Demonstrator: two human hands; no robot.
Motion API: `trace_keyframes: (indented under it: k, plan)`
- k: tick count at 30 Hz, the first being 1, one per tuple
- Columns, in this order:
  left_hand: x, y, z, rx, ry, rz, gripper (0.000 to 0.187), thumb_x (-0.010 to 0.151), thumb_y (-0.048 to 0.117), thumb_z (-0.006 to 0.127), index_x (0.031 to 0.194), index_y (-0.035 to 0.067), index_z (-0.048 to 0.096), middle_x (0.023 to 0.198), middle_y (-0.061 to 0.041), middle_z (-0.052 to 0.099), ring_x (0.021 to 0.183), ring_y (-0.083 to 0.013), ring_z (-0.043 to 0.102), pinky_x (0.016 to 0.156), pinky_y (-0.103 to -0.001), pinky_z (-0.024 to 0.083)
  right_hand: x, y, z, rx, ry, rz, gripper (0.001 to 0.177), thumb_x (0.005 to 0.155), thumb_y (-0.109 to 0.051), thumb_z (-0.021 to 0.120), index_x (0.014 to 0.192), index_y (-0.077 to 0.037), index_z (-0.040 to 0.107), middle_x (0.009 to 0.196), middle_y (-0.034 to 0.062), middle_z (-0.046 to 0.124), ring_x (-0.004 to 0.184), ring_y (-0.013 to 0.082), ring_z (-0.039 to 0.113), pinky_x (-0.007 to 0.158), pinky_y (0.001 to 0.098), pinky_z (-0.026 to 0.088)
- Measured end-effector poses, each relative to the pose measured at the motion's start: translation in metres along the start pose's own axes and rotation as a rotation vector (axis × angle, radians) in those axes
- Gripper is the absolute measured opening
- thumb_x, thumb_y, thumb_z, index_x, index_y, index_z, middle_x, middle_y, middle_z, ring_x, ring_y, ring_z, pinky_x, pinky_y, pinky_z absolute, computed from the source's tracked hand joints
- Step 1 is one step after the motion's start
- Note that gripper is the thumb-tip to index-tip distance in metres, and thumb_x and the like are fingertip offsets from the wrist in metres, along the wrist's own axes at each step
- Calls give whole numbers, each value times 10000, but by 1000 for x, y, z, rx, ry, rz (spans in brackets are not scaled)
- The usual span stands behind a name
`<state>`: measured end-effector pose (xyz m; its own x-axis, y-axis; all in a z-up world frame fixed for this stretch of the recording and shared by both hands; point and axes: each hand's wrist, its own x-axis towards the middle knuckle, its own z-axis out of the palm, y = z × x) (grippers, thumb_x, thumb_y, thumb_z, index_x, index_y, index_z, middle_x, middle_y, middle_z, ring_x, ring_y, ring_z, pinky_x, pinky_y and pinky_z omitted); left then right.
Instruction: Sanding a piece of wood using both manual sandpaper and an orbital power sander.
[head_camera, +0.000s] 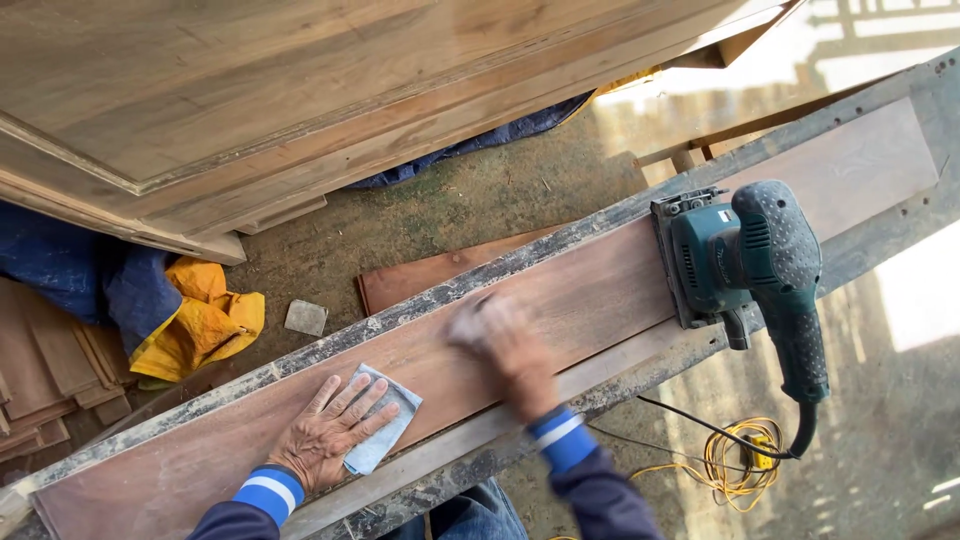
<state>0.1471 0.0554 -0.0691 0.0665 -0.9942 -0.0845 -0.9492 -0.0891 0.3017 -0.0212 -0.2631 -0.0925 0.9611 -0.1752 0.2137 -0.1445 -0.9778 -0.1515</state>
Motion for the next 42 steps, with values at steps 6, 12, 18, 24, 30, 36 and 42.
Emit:
trace_keyframes:
  k: [6, 12, 18, 24, 30, 36, 42]
  plan:
    - [-1, 2, -1, -69, 84, 7, 698, 921, 578, 476, 1548, 300, 351, 1606, -77, 298, 1480, -293, 254, 1196, -552, 162, 36, 130, -19, -183, 163, 463, 375, 1024, -125, 592, 1370, 18, 577, 1402, 244, 592, 1308, 417, 553, 1076, 470, 487]
    - [3, 1, -5, -40, 117, 37, 707, 906, 576, 416, 1547, 288, 338, 1616, -102, 285, 1477, -317, 242, 1191, -561, 147, 18, -59, -37, 198, 32, 68, 462, 957, -115, 611, 1393, 33, 568, 1455, 241, 571, 1381, 382, 527, 1159, 492, 417]
    - [-1, 1, -7, -52, 88, 14, 677, 954, 592, 415, 1559, 301, 333, 1613, -80, 283, 1485, -298, 239, 1208, -531, 152, 32, 119, -35, -132, 113, 277, 318, 1058, -105, 546, 1367, -73, 618, 1377, 180, 628, 1338, 364, 565, 1151, 504, 479]
    - [7, 0, -8, -50, 82, 17, 688, 927, 572, 420, 1555, 302, 340, 1622, -82, 286, 1482, -293, 240, 1204, -535, 150, 28, 40, -17, 20, 288, 329, 411, 1038, -185, 598, 1404, -5, 550, 1409, 254, 592, 1338, 437, 575, 1108, 459, 503]
    - [11, 3, -13, -94, 86, 1, 720, 901, 563, 505, 1547, 294, 337, 1603, -87, 271, 1473, -302, 225, 1189, -546, 139, -54, -20, -22, 196, 111, 207, 368, 985, -107, 585, 1348, -109, 641, 1388, 145, 636, 1352, 350, 565, 1150, 457, 454]
    - [119, 30, -1, 67, 131, 41, 852, 812, 324, 737, 1574, 229, 368, 1628, -142, 358, 1519, -312, 311, 1290, -522, 151, -37, 109, -45, -97, 169, 513, 409, 1047, -177, 604, 1423, -16, 603, 1458, 230, 598, 1360, 405, 548, 1136, 482, 451]
    - [265, 78, 15, -10, 249, 86, 763, 829, 304, 675, 1547, 232, 426, 1644, -98, 379, 1535, -298, 346, 1301, -517, 154, -31, 110, -42, -105, 150, 556, 395, 1061, -194, 596, 1410, -9, 609, 1475, 221, 581, 1388, 406, 532, 1158, 473, 432]
